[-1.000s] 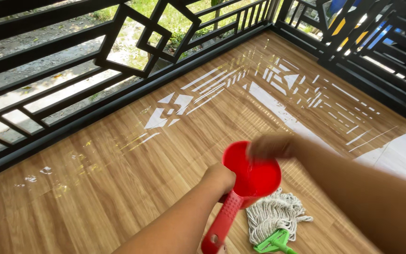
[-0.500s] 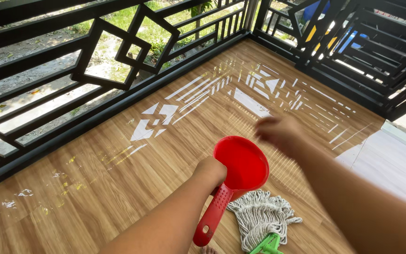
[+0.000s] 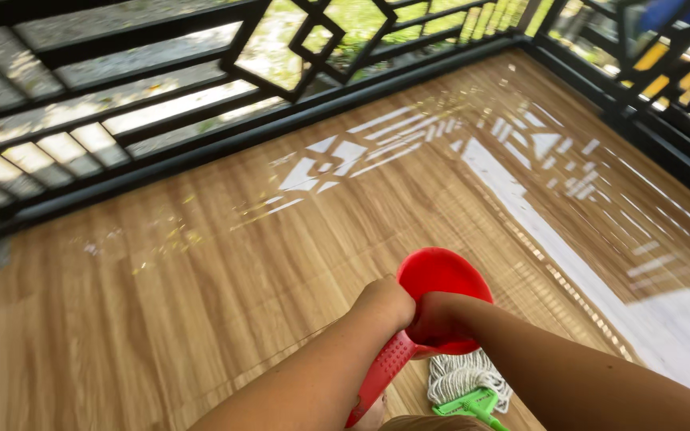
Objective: The person pours water from a red dipper onto the floor tiles and then mops the surface using a green mop.
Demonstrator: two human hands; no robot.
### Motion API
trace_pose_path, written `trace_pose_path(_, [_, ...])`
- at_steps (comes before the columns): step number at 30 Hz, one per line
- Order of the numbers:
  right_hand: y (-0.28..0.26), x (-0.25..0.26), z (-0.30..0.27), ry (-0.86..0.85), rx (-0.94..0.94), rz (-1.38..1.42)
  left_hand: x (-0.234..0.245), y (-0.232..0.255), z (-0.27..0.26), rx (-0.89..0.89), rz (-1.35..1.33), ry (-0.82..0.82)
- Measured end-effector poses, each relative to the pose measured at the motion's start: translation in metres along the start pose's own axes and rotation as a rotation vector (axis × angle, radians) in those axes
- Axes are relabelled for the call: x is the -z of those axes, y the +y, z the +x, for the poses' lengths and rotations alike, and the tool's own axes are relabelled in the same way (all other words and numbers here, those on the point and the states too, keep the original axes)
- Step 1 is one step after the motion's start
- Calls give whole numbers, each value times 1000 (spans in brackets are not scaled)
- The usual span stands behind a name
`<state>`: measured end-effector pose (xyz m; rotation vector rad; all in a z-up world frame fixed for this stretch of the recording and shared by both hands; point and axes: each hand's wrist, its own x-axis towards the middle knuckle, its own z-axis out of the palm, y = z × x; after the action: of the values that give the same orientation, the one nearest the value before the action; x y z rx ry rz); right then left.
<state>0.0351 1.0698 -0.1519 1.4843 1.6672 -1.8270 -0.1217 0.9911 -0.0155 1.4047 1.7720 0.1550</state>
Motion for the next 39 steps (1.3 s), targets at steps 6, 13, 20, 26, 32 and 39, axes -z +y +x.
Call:
trace_pose_path(6, [-163, -45, 15, -289, -14, -914, 21, -105, -55, 377, -463, 47])
trace_pose_path(13, [-374, -104, -32, 515, 616, -274, 43, -199, -143, 674, -677, 360])
trace_pose_path(20, [-267, -200, -25, -58, 439, -489, 51, -206, -193, 693, -700, 412])
trace_pose_path(26, [-213, -218, -16, -266, 273, -536, 55, -160, -184, 459, -685, 349])
trace_pose_path(32, [-178, -147, -7, -195, 190, -187, 56, -123, -167, 370, -527, 176])
trace_pose_path(39, [-60, 115, -72, 230, 478, 1240, 41, -105, -113, 369, -433, 67])
